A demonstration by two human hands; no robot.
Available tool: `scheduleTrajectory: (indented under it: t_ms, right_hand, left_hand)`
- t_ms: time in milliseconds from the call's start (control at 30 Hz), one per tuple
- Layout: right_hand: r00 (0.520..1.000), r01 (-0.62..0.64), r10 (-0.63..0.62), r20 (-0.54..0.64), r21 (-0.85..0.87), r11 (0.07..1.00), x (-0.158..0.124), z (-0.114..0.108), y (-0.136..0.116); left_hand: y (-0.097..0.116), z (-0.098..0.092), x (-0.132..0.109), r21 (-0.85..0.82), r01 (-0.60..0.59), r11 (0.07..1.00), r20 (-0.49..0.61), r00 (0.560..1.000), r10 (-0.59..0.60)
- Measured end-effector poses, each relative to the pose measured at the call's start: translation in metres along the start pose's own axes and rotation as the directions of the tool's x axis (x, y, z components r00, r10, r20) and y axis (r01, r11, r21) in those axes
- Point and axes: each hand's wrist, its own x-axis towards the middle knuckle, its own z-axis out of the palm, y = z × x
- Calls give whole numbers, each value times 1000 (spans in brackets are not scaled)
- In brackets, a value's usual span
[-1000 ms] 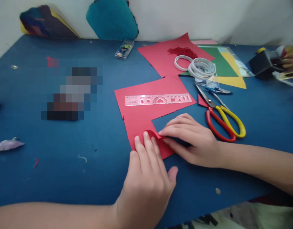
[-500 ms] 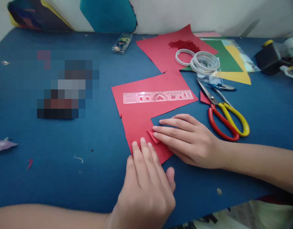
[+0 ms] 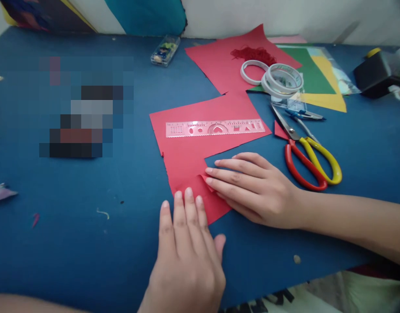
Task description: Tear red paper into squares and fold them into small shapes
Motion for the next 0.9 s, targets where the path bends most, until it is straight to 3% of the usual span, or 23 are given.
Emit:
scheduleTrajectory:
  t_ms: [200, 467, 900]
  right_hand:
    - [981, -173, 176, -85, 42, 984, -3, 4, 6]
    - [995, -87, 86, -41, -19, 996, -3, 3, 7]
    - [996, -87, 84, 30, 152, 985, -5, 1, 7]
  left_hand:
    - [-4, 5, 9, -64, 57, 996, 47, 997, -54]
    - [-4, 6, 19, -93, 99, 991, 37, 995, -96]
    - [-4, 6, 19, -75, 78, 994, 31, 997, -76]
